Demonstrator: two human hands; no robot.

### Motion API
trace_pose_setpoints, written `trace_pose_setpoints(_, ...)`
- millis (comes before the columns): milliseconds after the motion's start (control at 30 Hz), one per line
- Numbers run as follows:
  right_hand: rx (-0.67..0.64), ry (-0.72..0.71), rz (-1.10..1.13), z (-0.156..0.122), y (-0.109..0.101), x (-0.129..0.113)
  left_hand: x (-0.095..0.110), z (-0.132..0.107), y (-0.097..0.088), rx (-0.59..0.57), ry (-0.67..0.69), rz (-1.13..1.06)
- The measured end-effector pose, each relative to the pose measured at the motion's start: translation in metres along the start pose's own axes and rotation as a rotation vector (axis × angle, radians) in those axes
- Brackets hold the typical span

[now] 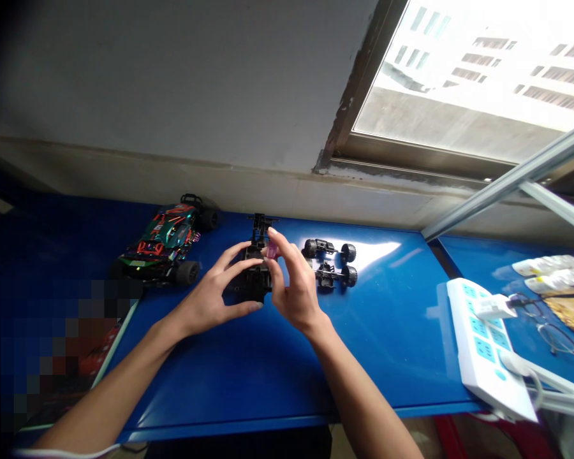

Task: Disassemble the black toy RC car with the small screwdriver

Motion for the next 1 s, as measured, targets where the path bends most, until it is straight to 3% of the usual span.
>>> trace_pose_setpoints(200, 0.073, -0.086, -0.105, -0.001, 0.0011, -0.0059, -0.0004, -0.0002, 0.0001, 0.0, 0.0, -0.007)
trace_pose_setpoints(433, 0.029, 0.038, 0.036, -0.0037, 0.0045, -0.0019, -0.0007, -0.0001, 0.0005, -0.011, -0.01, -0.005)
trace_pose_setpoints(600, 0.094, -0.055, -0.093, -0.0007, 0.0009, -0.0058, 0.0, -0.0001, 0.0001, -0.008, -0.003, -0.014)
trace_pose_setpoints(800, 0.026, 0.025, 0.0, -0.0007, 0.0019, -0.0024, 0.0001, -0.0008, 0.0004, -0.018, -0.002, -0.009)
trace_pose_setpoints(1000, 0.065, -0.041, -0.107, 0.0012, -0.001, -0.005, 0.0001, -0.0003, 0.0, -0.012, 0.006, -0.013)
Point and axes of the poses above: each hand's wrist, its own z-axis towards the middle knuckle, its own y-axis out of the palm, x = y × z, the point moved 4 cm from there along z, towards the middle knuckle, and after that the axes turned 14 degrees about x, right-handed, at the moved point
